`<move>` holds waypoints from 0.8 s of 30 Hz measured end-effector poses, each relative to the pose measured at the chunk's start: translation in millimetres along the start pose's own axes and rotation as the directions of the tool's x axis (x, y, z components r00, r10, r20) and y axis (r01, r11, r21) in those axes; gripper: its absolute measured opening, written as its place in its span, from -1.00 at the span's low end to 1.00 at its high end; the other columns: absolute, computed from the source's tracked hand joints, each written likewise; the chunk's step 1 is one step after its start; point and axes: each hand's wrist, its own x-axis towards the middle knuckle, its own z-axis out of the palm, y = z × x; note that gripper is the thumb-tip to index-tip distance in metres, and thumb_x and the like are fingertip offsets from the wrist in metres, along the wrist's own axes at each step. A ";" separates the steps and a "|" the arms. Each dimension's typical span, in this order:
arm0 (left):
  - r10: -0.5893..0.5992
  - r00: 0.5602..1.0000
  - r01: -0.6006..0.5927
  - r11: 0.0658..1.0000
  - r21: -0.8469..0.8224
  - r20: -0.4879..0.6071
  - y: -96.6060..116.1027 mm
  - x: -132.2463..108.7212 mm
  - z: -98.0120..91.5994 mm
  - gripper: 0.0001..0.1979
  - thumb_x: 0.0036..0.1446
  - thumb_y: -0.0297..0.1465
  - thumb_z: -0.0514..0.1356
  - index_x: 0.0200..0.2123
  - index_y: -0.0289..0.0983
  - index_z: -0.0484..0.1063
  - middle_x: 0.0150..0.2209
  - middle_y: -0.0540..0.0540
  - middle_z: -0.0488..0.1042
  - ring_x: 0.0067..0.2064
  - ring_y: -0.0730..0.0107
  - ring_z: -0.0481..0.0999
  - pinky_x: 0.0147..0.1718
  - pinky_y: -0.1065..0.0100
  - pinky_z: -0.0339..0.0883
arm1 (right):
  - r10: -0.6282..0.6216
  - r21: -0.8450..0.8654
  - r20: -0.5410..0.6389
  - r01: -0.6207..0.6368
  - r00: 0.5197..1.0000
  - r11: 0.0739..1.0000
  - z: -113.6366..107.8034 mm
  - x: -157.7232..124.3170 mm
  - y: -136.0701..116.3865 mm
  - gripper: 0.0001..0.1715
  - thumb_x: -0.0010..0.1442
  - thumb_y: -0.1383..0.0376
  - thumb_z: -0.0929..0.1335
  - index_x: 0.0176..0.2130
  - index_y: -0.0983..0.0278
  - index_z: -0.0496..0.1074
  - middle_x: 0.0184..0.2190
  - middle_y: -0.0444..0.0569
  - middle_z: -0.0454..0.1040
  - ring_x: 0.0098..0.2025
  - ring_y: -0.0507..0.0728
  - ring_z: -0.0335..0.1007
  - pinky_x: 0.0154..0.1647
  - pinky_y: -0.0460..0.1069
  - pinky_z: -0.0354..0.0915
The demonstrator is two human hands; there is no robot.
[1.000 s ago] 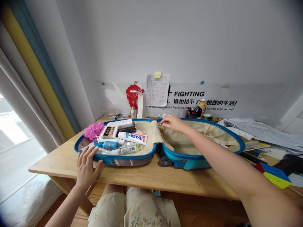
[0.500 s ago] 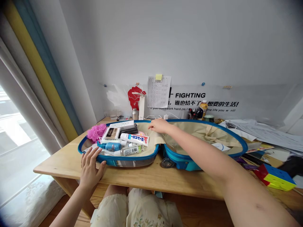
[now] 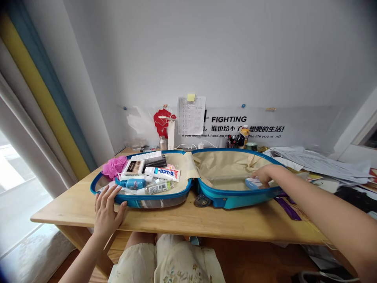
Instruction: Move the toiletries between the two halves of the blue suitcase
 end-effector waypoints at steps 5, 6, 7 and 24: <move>0.017 1.000 -0.017 1.000 0.003 -0.014 1.2 1.1 -0.9 -0.50 0.31 -0.25 0.07 0.28 -0.18 0.19 0.17 -0.26 0.39 0.37 0.03 0.14 0.35 -0.04 -0.14 | 0.036 -0.172 0.384 0.034 0.923 0.984 19.0 -7.7 9.8 -0.71 0.31 0.12 0.34 -0.07 0.23 0.46 -0.07 0.00 0.49 -0.12 0.05 0.44 -0.09 0.03 0.43; 0.019 1.000 -0.019 1.000 0.005 -0.016 1.1 1.0 -0.7 -0.50 0.31 -0.25 0.07 0.28 -0.19 0.19 0.17 -0.27 0.39 0.37 0.03 0.14 0.35 -0.04 -0.13 | 0.028 -0.193 0.413 0.058 0.910 0.980 20.2 -8.8 9.3 -0.73 0.31 0.12 0.34 -0.10 0.23 0.47 -0.08 0.00 0.49 -0.12 0.05 0.44 -0.09 0.02 0.42; 0.018 1.000 -0.018 1.000 0.005 -0.016 0.9 0.8 -0.4 -0.50 0.31 -0.25 0.07 0.28 -0.19 0.19 0.17 -0.27 0.38 0.37 0.03 0.14 0.35 -0.03 -0.13 | 0.017 -0.208 0.430 0.081 0.903 0.975 20.3 -9.8 8.3 -0.75 0.30 0.13 0.34 -0.13 0.23 0.47 -0.11 -0.01 0.50 -0.14 0.04 0.44 -0.09 0.01 0.42; 0.030 1.000 -0.030 0.999 0.022 -0.006 -0.2 0.4 0.7 -0.53 0.32 -0.26 0.06 0.26 -0.22 0.21 0.18 -0.28 0.38 0.37 0.03 0.13 0.35 -0.02 -0.14 | -0.620 0.252 0.171 0.574 0.766 0.779 -48.6 -58.8 -174.4 -0.32 0.12 0.10 0.35 0.19 0.25 0.31 0.13 0.13 0.42 0.07 0.19 0.42 0.03 0.03 0.30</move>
